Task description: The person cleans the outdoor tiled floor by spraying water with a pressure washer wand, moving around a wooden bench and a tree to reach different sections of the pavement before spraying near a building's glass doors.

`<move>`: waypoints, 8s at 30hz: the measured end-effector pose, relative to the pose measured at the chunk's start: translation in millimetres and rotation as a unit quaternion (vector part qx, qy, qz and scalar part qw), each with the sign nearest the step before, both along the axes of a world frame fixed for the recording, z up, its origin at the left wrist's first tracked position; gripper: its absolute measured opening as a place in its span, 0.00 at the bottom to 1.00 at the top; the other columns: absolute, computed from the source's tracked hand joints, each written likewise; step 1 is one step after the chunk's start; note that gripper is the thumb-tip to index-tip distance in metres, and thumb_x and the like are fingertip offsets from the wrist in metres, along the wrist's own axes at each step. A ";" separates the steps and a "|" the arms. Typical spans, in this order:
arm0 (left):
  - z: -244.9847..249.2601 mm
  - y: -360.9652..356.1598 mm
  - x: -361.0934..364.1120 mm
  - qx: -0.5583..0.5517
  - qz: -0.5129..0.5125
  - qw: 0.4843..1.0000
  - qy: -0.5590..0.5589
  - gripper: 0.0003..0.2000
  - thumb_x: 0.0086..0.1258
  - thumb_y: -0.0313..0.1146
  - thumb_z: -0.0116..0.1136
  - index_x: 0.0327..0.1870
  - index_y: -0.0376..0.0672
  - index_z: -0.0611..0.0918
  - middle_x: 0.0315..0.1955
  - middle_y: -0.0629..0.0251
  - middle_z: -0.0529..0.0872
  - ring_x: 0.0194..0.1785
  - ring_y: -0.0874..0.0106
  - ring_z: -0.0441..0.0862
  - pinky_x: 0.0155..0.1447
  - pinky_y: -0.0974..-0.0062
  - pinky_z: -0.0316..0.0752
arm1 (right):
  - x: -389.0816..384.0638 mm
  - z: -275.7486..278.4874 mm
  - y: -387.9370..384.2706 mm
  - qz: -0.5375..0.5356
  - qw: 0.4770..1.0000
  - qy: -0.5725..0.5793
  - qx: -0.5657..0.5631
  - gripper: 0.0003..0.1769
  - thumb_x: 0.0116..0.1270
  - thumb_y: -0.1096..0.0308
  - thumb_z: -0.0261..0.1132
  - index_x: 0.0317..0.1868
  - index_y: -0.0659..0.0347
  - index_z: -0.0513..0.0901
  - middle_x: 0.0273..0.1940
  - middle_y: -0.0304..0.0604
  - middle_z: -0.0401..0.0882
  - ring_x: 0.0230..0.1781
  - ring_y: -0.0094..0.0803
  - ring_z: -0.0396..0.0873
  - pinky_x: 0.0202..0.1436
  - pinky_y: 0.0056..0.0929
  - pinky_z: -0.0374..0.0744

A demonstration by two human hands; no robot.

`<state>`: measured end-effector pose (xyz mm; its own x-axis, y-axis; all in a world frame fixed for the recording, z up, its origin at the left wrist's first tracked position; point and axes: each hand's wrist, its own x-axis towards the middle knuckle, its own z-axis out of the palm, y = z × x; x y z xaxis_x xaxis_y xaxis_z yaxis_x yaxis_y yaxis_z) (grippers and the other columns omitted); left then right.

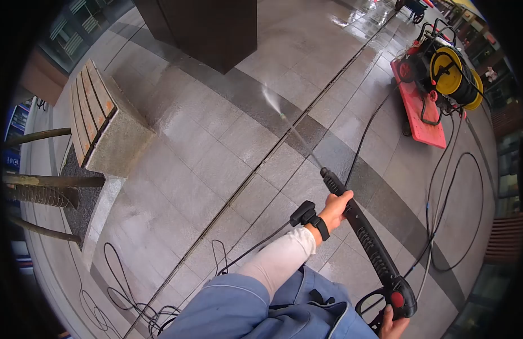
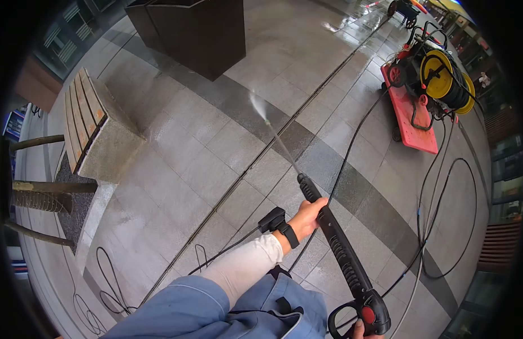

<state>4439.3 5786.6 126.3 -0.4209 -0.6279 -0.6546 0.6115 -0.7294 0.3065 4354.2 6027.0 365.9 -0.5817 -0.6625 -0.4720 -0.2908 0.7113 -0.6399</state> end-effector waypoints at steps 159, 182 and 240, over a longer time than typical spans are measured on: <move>-77.4 -533.3 -137.1 -0.121 -0.187 0.965 -0.141 0.10 0.63 0.35 0.52 0.35 0.36 0.70 0.29 0.62 0.75 0.29 0.67 0.75 0.33 0.59 0.76 | -83.0 -140.6 -464.8 -0.101 0.984 0.091 -0.115 0.08 0.60 0.75 0.57 0.40 0.66 0.74 0.19 0.33 0.70 0.16 0.18 0.66 0.18 0.21 0.66; -5.9 -523.0 -163.9 -0.132 -0.216 0.966 -0.054 0.10 0.61 0.36 0.54 0.31 0.39 0.71 0.24 0.65 0.75 0.25 0.70 0.75 0.31 0.62 0.75 | -57.3 -71.0 -459.2 -0.182 0.970 0.126 -0.101 0.12 0.58 0.76 0.59 0.43 0.68 0.73 0.27 0.42 0.76 0.25 0.28 0.73 0.30 0.27 0.71; -102.7 -313.1 -192.5 0.382 -0.063 0.918 -0.091 0.10 0.65 0.35 0.43 0.43 0.40 0.70 0.37 0.56 0.76 0.41 0.59 0.76 0.49 0.48 0.70 | -370.4 -55.4 -475.6 0.219 0.975 0.007 0.030 0.26 0.57 0.67 0.63 0.48 0.67 0.58 0.17 0.44 0.73 0.14 0.34 0.73 0.21 0.28 0.71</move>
<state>4246.8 5473.5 23.6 -0.2990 0.0890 -0.9501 0.4972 -0.8353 -0.2347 3983.8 5551.4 310.5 -0.2557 -0.8203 -0.5115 -0.5845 0.5526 -0.5941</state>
